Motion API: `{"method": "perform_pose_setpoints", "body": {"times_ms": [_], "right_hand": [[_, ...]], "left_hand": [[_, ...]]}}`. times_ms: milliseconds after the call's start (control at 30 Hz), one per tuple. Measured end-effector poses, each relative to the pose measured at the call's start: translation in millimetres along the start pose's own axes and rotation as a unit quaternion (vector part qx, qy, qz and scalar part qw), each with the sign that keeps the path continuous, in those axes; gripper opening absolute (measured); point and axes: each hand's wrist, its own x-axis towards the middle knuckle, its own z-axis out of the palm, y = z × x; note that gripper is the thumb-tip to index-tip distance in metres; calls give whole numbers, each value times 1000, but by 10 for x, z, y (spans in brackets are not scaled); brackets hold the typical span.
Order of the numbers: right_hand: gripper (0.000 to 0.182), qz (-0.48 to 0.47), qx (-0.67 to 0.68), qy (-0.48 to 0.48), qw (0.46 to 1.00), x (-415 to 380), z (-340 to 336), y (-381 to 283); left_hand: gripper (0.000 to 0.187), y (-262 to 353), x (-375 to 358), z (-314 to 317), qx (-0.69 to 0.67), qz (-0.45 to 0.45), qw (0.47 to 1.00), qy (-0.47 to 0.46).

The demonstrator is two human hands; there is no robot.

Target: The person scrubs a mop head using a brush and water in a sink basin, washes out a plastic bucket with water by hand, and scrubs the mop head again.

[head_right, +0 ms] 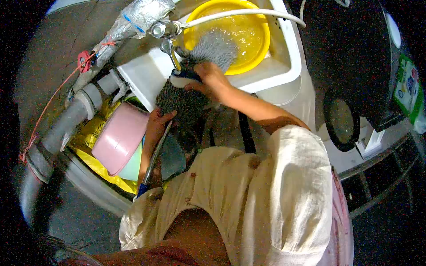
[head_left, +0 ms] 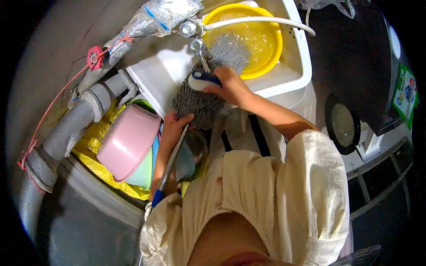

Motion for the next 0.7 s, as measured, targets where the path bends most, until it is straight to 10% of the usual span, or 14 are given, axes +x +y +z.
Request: {"method": "perform_pose_setpoints", "body": {"times_ms": [300, 467, 600, 700], "right_hand": [[60, 233, -138, 44, 962, 373, -128, 1606], [59, 280, -47, 133, 949, 419, -148, 824], [46, 34, -57, 25, 997, 127, 201, -145], [47, 86, 11, -36, 996, 251, 85, -96]], "left_hand": [[32, 39, -11, 40, -30, 19, 999, 6], [34, -73, 22, -11, -46, 28, 999, 7], [34, -148, 60, -40, -23, 18, 1000, -1], [33, -79, 4, 46, -46, 32, 998, 4]]}}
